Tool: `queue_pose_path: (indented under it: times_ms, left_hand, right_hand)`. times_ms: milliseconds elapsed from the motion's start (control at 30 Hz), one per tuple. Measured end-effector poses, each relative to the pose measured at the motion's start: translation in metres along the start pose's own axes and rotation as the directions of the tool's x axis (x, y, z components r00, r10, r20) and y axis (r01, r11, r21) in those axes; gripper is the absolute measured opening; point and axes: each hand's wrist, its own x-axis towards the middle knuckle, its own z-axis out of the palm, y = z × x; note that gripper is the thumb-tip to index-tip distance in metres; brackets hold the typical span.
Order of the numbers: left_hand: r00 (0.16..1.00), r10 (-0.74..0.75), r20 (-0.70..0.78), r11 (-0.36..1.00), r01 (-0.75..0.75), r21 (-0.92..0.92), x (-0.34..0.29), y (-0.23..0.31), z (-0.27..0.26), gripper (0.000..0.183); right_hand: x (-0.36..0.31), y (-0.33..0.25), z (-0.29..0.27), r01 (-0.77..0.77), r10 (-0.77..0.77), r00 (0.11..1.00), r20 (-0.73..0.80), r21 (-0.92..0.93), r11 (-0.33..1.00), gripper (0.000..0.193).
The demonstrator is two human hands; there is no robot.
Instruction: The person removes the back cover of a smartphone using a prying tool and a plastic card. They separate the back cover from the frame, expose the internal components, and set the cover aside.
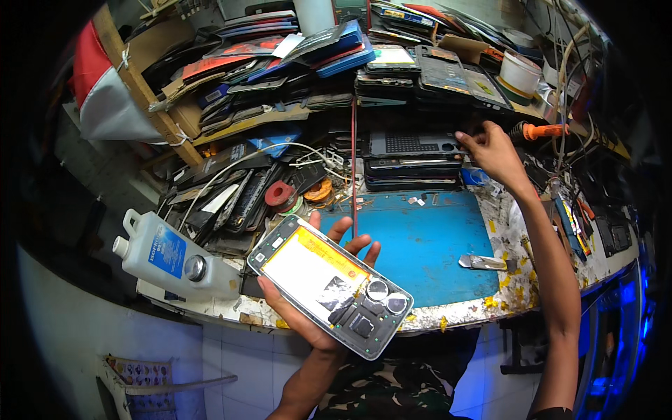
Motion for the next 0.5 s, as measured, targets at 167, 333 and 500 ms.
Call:
queue_pose_path:
  times_ms: [167,333,500]
  left_hand:
    - [0.998,0.045,-0.035,0.994,-0.041,0.105,0.000,-0.011,-0.005,0.100]
    - [0.988,0.119,-0.101,0.950,-0.084,0.299,0.000,-0.030,-0.007,0.084]
    - [0.980,0.161,-0.114,0.888,-0.094,0.449,-0.005,-0.055,-0.015,0.087]
  right_hand:
    - [-0.009,-0.006,-0.017,0.107,-0.100,0.994,0.049,-0.160,0.981,0.050]
    - [-0.060,-0.037,-0.045,0.124,-0.136,0.982,0.131,0.101,0.987,0.039]
    - [-0.161,-0.056,-0.028,0.103,-0.396,0.828,0.396,0.587,0.803,0.084]
